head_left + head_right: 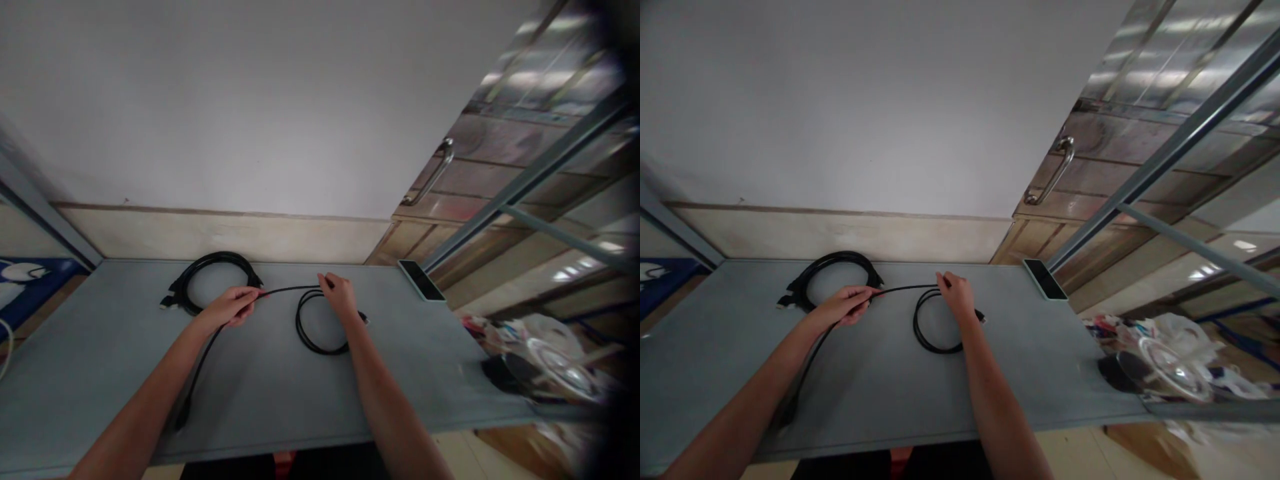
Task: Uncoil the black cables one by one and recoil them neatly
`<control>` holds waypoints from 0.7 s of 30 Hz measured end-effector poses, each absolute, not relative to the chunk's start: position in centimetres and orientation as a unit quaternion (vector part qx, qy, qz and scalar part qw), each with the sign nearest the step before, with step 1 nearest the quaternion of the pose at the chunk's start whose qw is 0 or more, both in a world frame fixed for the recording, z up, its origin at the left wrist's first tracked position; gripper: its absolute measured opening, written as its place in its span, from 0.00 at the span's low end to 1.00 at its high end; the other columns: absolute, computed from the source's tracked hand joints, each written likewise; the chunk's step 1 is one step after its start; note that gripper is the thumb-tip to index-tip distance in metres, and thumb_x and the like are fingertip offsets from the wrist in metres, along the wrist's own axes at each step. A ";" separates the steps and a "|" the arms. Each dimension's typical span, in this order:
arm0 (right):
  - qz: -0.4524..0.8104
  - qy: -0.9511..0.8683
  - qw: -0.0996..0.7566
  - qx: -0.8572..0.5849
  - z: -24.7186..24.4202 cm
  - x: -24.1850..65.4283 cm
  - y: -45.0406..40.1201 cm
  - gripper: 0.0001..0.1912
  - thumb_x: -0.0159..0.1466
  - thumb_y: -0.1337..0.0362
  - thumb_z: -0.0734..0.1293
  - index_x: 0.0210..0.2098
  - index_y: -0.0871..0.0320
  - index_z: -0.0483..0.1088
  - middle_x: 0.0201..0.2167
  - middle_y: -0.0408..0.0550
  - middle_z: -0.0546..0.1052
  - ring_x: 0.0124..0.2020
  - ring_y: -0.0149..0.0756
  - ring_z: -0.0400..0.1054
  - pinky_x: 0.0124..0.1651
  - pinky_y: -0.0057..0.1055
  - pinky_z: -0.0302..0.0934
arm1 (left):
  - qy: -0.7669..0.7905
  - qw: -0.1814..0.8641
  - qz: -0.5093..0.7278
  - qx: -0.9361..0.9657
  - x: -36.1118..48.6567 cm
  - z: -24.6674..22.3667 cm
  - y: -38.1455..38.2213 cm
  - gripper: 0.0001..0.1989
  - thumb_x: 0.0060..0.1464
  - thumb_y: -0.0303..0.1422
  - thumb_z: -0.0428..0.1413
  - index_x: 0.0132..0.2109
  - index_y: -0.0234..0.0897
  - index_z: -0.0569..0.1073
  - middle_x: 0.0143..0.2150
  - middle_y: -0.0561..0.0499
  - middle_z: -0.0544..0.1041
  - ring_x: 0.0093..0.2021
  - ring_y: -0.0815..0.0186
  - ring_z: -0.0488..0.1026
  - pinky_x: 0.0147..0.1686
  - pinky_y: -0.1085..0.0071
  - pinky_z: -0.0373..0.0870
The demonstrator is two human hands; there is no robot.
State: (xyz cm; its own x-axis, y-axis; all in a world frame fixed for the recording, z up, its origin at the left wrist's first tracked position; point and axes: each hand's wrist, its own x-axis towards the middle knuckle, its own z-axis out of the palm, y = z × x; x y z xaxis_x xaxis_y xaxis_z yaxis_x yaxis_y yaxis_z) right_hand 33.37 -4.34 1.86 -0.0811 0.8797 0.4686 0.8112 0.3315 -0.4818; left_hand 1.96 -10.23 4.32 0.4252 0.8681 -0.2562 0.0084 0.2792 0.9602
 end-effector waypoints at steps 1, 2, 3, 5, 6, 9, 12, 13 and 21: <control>0.067 -0.747 0.358 -0.556 1.9 32.8 -4.5 0.23 0.68 0.52 0.58 0.21 0.57 0.64 0.19 0.43 0.66 0.22 0.30 0.55 0.31 0.28 0.50 | 0.431 0.667 0.333 0.509 2.8 4.0 -10.3 0.29 0.56 0.50 0.56 0.56 0.32 0.70 0.19 0.61 0.60 0.13 0.77 0.51 0.13 0.78 0.44; 0.093 -0.761 0.359 -0.532 2.0 32.2 -4.7 0.22 0.69 0.53 0.57 0.23 0.57 0.66 0.21 0.44 0.68 0.24 0.31 0.57 0.32 0.28 0.52 | 0.429 0.663 0.345 0.508 3.5 3.6 -10.3 0.29 0.55 0.51 0.56 0.56 0.33 0.70 0.18 0.62 0.58 0.12 0.77 0.50 0.13 0.78 0.44; 0.124 -0.773 0.360 -0.508 1.9 31.5 -4.9 0.21 0.69 0.54 0.56 0.26 0.58 0.68 0.23 0.46 0.70 0.27 0.33 0.60 0.34 0.29 0.53 | 0.425 0.662 0.354 0.505 4.2 3.2 -10.4 0.30 0.55 0.51 0.56 0.56 0.34 0.70 0.17 0.63 0.57 0.12 0.77 0.49 0.13 0.78 0.45; 0.201 -0.781 0.362 -0.467 1.7 30.1 -5.2 0.19 0.69 0.55 0.56 0.32 0.58 0.72 0.28 0.48 0.73 0.31 0.35 0.63 0.37 0.30 0.56 | 0.427 0.655 0.380 0.495 5.1 2.6 -10.4 0.29 0.55 0.52 0.55 0.55 0.34 0.70 0.17 0.63 0.56 0.12 0.77 0.48 0.13 0.77 0.46; 0.247 -0.776 0.361 -0.455 1.6 29.6 -5.4 0.18 0.69 0.55 0.57 0.34 0.58 0.73 0.29 0.48 0.73 0.32 0.35 0.64 0.36 0.30 0.56 | 0.428 0.650 0.391 0.491 5.4 2.3 -10.4 0.29 0.55 0.52 0.55 0.54 0.34 0.71 0.17 0.63 0.56 0.13 0.77 0.48 0.14 0.77 0.46; 0.420 -0.720 0.338 -0.437 1.2 28.7 -5.8 0.16 0.67 0.55 0.60 0.39 0.58 0.76 0.23 0.42 0.68 0.26 0.32 0.60 0.31 0.28 0.54 | 0.442 0.634 0.410 0.484 5.3 2.0 -10.2 0.26 0.54 0.50 0.57 0.51 0.33 0.73 0.16 0.64 0.52 0.13 0.77 0.48 0.15 0.77 0.45; 0.619 -0.607 0.322 -0.380 1.2 29.0 -6.1 0.13 0.63 0.56 0.66 0.39 0.59 0.76 0.23 0.41 0.64 0.24 0.29 0.56 0.29 0.28 0.52 | 0.457 0.629 0.431 0.459 4.4 2.1 -9.7 0.24 0.52 0.48 0.60 0.47 0.32 0.74 0.14 0.64 0.53 0.13 0.77 0.48 0.15 0.76 0.44; 0.673 -0.566 0.318 -0.354 1.3 29.2 -6.2 0.13 0.61 0.57 0.68 0.40 0.60 0.76 0.24 0.41 0.65 0.24 0.28 0.56 0.29 0.28 0.53 | 0.458 0.629 0.444 0.445 4.0 2.1 -9.5 0.24 0.51 0.48 0.60 0.46 0.31 0.74 0.14 0.64 0.54 0.12 0.77 0.48 0.15 0.76 0.44; 0.744 -0.412 0.391 -0.352 0.5 29.2 -5.0 0.14 0.56 0.56 0.72 0.35 0.60 0.72 0.18 0.33 0.52 0.17 0.22 0.40 0.18 0.24 0.37 | 0.423 0.666 0.462 0.405 4.3 2.6 -10.0 0.22 0.51 0.46 0.61 0.44 0.32 0.73 0.13 0.64 0.56 0.11 0.77 0.48 0.14 0.77 0.44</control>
State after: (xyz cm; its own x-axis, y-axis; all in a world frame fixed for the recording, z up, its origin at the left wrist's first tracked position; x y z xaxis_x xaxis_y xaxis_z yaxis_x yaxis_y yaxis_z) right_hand 29.20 -5.02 0.45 -0.4469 0.8715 -0.2020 -0.2906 -0.3550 -0.8886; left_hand 4.32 -10.02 2.62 0.2155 0.9578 -0.1899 -0.2726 0.2458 0.9302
